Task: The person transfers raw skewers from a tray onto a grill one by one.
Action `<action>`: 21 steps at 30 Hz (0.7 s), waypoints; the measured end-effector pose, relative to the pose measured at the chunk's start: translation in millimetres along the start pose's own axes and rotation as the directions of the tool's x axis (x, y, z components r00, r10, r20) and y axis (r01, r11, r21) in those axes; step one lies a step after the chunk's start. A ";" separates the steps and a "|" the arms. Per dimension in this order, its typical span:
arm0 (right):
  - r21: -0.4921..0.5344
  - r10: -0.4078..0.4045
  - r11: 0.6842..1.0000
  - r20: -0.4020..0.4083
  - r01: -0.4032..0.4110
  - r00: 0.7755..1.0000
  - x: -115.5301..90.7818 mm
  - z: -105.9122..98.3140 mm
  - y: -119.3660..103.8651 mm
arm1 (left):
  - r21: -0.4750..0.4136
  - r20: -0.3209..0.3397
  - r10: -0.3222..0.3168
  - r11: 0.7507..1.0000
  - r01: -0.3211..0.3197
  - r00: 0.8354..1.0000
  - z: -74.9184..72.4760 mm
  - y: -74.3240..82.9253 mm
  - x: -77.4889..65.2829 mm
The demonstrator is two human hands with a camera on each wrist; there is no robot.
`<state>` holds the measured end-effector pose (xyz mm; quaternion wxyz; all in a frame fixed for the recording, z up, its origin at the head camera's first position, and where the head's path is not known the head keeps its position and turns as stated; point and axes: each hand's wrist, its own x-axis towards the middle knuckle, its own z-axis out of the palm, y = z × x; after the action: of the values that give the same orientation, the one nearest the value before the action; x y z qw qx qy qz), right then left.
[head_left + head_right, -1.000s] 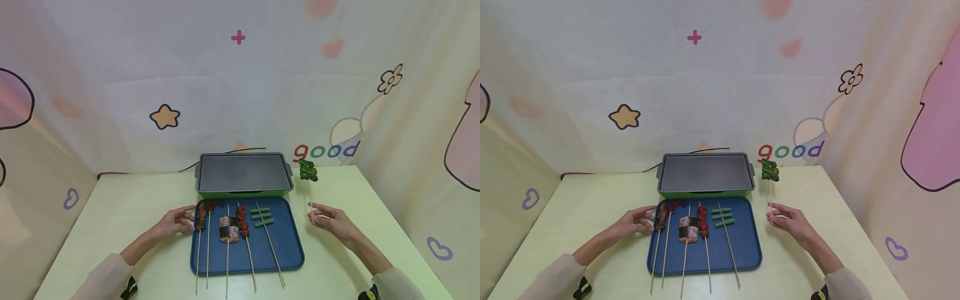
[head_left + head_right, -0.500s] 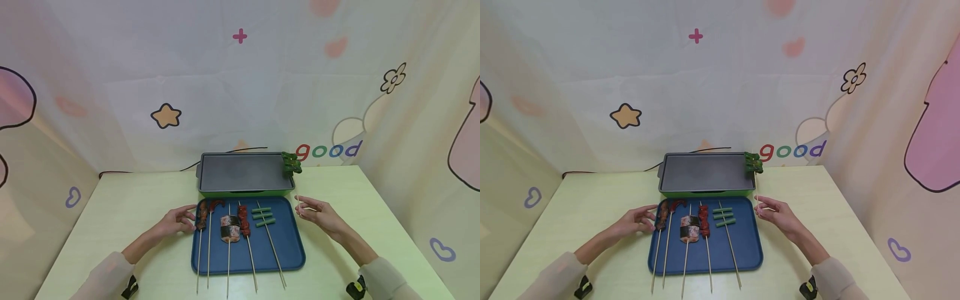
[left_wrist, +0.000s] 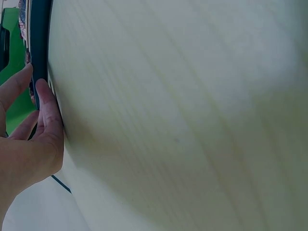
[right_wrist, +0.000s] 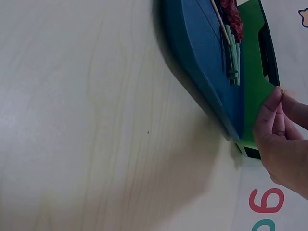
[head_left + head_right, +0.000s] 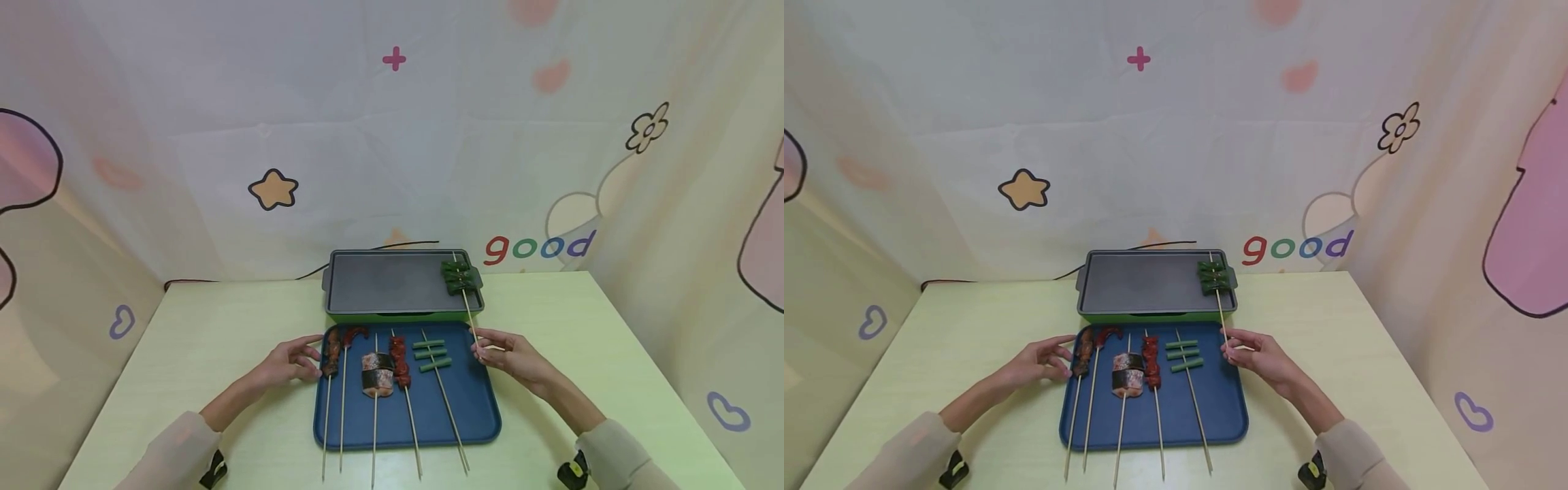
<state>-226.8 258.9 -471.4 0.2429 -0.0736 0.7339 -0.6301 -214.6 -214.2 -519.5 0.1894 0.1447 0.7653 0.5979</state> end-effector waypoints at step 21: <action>0.018 0.018 1.000 -0.010 -0.017 1.000 7.5 2.1 -1.9 | 0.020 -0.018 -0.061 0.998 0.062 0.998 3.2 5.9 -0.7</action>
<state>-232.8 253.5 -471.8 0.2452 -0.0616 0.7300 -0.6350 -212.5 -210.4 -514.4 0.1993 0.1177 0.7772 0.5852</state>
